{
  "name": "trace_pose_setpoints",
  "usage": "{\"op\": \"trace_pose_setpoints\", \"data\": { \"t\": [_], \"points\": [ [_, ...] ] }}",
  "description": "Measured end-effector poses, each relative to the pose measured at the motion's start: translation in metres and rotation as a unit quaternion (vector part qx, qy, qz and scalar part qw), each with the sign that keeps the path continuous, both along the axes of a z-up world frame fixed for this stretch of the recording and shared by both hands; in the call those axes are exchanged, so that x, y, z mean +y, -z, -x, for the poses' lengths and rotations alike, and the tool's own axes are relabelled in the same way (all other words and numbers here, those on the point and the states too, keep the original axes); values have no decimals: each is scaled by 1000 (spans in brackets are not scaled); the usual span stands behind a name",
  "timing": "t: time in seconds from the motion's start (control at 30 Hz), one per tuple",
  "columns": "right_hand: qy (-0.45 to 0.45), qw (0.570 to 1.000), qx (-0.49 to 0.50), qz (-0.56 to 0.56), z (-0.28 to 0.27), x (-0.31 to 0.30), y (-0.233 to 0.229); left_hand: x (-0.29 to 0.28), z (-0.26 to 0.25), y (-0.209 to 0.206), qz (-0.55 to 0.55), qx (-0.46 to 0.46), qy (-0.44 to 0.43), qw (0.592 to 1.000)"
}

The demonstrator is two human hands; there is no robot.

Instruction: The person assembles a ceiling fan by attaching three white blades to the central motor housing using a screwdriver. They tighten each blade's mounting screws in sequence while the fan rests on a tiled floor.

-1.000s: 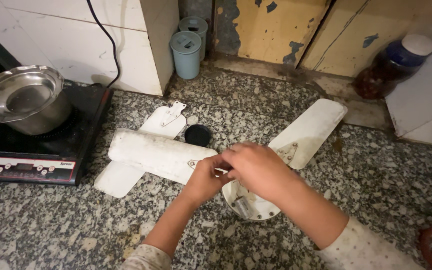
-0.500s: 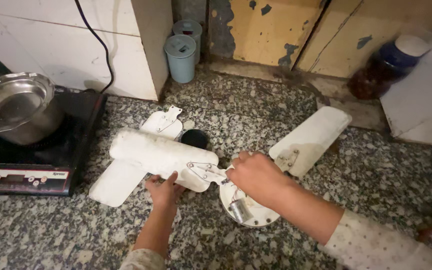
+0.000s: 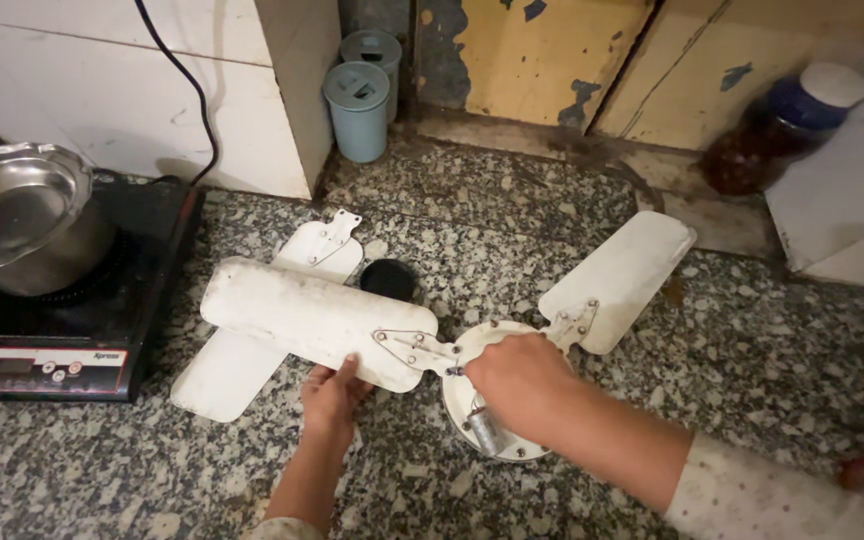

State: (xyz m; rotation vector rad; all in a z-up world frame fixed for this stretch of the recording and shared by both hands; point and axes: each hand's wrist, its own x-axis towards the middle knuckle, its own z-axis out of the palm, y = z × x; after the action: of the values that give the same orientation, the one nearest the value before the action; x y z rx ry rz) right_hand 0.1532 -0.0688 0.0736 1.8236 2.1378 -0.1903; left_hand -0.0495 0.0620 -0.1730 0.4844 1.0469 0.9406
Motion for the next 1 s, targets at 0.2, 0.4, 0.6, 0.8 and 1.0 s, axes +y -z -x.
{"op": "trace_pose_setpoints", "data": {
  "t": [0.2, 0.4, 0.6, 0.8, 1.0],
  "points": [
    [149, 985, 80, 29, 6, 3, -12, -2, 2, -6, -3, 8, 2, 1000],
    [237, 962, 92, 96, -1, 15, -5, -4, 1, -7, -5, 17, -9, 1000],
    [289, 928, 173, 160, -32, 25, 15, -3, 2, 0, -11, 18, -15, 1000],
    [320, 919, 189, 134, -43, 5, 23, -2, 4, 11, -16, 2, -5, 1000],
    [309, 929, 205, 2, -37, -25, 12, -3, 5, 15, -25, 0, 7, 1000]
  ]
}}
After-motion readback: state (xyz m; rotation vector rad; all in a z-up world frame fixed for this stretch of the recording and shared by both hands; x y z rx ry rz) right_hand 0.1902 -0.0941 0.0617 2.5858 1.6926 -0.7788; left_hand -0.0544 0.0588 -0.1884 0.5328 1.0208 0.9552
